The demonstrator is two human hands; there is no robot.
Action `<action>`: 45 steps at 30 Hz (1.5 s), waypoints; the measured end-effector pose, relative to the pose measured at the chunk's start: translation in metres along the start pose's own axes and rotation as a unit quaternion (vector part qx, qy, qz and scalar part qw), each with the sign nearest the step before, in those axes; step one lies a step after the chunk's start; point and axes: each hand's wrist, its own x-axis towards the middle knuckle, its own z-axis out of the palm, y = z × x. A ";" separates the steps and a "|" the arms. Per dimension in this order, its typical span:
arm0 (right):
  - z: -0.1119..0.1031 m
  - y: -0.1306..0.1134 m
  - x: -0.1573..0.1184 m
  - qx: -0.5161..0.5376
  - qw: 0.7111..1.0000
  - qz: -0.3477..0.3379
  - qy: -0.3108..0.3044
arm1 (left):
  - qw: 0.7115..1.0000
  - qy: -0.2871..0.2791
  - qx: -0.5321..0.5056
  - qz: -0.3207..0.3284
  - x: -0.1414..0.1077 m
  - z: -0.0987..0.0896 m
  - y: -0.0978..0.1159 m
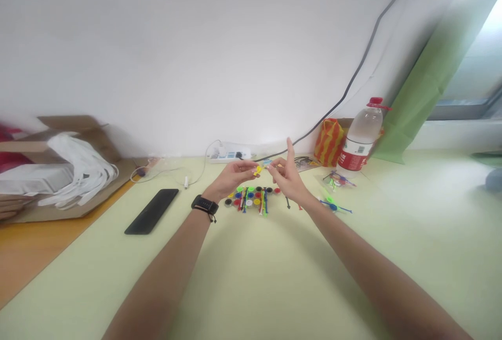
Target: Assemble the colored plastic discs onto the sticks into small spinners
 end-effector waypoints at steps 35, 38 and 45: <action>-0.002 0.005 0.003 -0.003 1.000 -0.013 -0.009 | 0.999 -0.006 0.039 0.001 0.001 0.006 -0.006; 0.000 0.008 0.001 0.017 1.000 -0.008 0.019 | 0.999 -0.001 0.035 0.002 0.003 0.005 -0.008; -0.009 0.002 0.003 -0.002 1.000 0.019 0.008 | 0.999 0.022 0.028 0.009 0.005 0.002 -0.008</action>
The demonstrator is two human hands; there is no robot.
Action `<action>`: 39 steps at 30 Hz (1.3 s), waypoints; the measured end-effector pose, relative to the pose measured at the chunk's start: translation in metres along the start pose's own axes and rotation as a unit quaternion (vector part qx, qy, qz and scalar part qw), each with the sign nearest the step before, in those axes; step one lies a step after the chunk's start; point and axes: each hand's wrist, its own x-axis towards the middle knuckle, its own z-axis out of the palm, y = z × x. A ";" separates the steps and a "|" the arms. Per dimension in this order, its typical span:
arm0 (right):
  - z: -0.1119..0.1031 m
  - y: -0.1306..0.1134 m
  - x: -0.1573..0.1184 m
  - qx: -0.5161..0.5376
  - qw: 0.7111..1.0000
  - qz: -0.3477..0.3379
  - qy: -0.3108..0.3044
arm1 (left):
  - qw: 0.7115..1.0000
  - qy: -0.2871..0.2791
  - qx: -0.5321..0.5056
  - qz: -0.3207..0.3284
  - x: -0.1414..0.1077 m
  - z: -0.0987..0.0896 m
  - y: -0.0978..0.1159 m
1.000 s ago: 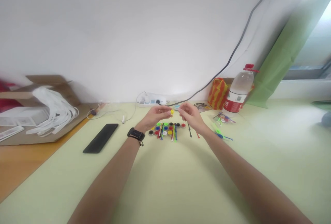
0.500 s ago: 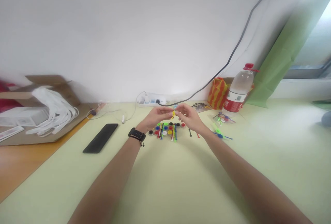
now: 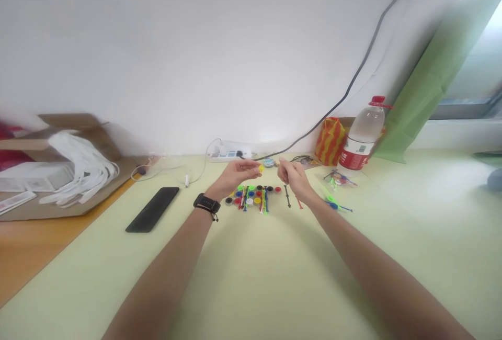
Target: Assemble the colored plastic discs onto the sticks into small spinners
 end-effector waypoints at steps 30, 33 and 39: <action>0.008 0.000 -0.002 0.026 0.999 0.002 -0.026 | 1.000 -0.005 -0.007 -0.001 -0.002 0.004 0.002; 0.005 -0.005 -0.001 0.029 0.998 0.004 -0.056 | 1.000 -0.001 -0.004 -0.005 -0.002 0.003 0.002; 0.002 -0.007 0.002 0.001 1.000 0.000 -0.005 | 1.000 -0.005 -0.004 -0.004 -0.002 0.005 0.006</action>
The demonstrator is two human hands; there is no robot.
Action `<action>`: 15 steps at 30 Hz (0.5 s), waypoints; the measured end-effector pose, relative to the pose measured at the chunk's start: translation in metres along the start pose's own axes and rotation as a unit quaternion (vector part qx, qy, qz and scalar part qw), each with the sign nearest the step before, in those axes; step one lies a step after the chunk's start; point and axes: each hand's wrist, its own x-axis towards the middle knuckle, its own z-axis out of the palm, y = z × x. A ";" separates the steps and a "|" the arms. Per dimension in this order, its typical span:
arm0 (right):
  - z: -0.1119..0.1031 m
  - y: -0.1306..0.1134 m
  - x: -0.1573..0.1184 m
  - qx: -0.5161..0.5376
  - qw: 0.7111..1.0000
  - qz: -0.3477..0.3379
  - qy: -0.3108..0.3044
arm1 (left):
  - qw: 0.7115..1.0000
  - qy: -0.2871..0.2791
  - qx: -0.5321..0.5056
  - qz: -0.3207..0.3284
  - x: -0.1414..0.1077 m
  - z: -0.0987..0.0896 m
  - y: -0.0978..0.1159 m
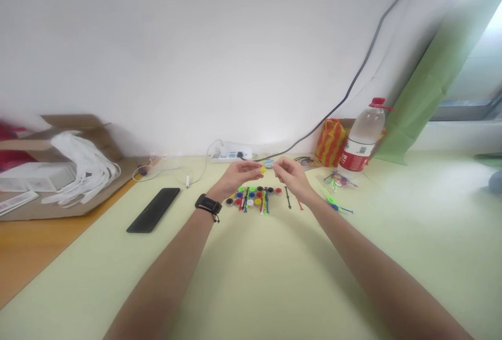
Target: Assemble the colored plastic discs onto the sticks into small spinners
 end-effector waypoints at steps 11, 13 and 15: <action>0.003 0.014 0.001 -0.038 0.997 -0.036 -0.058 | 1.000 -0.023 -0.014 -0.009 -0.003 0.003 0.003; 0.003 0.013 0.001 -0.041 0.997 -0.037 -0.051 | 1.000 -0.024 -0.019 -0.007 -0.003 0.003 0.002; 0.005 0.013 0.001 -0.033 0.998 -0.035 -0.035 | 0.999 -0.020 -0.024 -0.003 -0.002 0.002 0.002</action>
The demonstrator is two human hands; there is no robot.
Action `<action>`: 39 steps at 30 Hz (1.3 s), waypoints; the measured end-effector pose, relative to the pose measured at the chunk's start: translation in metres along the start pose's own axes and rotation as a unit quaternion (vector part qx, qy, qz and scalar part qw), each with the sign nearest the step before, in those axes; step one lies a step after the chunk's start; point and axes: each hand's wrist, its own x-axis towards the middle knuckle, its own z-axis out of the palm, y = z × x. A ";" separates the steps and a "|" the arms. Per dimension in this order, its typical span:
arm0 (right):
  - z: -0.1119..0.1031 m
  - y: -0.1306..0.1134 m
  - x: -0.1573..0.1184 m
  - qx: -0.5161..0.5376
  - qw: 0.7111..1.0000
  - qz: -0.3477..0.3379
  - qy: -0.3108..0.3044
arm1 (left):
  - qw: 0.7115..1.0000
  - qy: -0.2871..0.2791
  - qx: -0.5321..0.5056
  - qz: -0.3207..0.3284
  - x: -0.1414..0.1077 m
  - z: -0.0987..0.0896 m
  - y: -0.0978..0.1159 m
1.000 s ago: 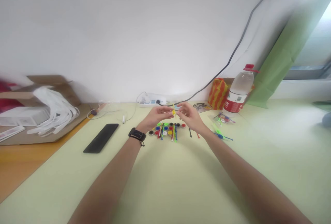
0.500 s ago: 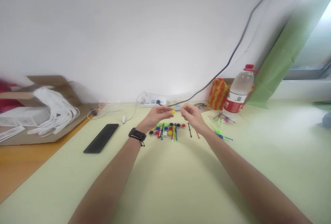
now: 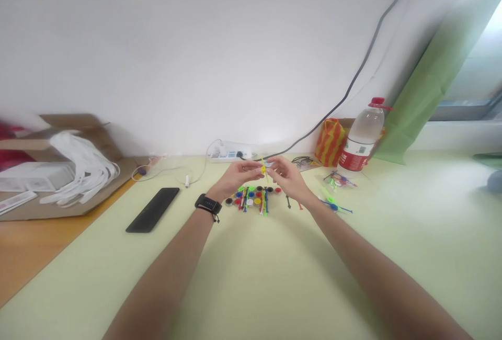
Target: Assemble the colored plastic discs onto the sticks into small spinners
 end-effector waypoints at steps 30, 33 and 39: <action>-0.001 -0.005 0.001 0.002 1.000 0.004 -0.016 | 1.000 -0.007 0.000 -0.003 0.001 0.003 -0.001; -0.002 -0.005 0.001 -0.005 1.000 0.003 -0.019 | 1.000 -0.006 0.001 -0.002 0.001 0.003 -0.001; 0.002 -0.006 -0.002 0.043 0.998 0.027 0.037 | 1.000 0.011 -0.005 0.007 0.003 0.001 -0.002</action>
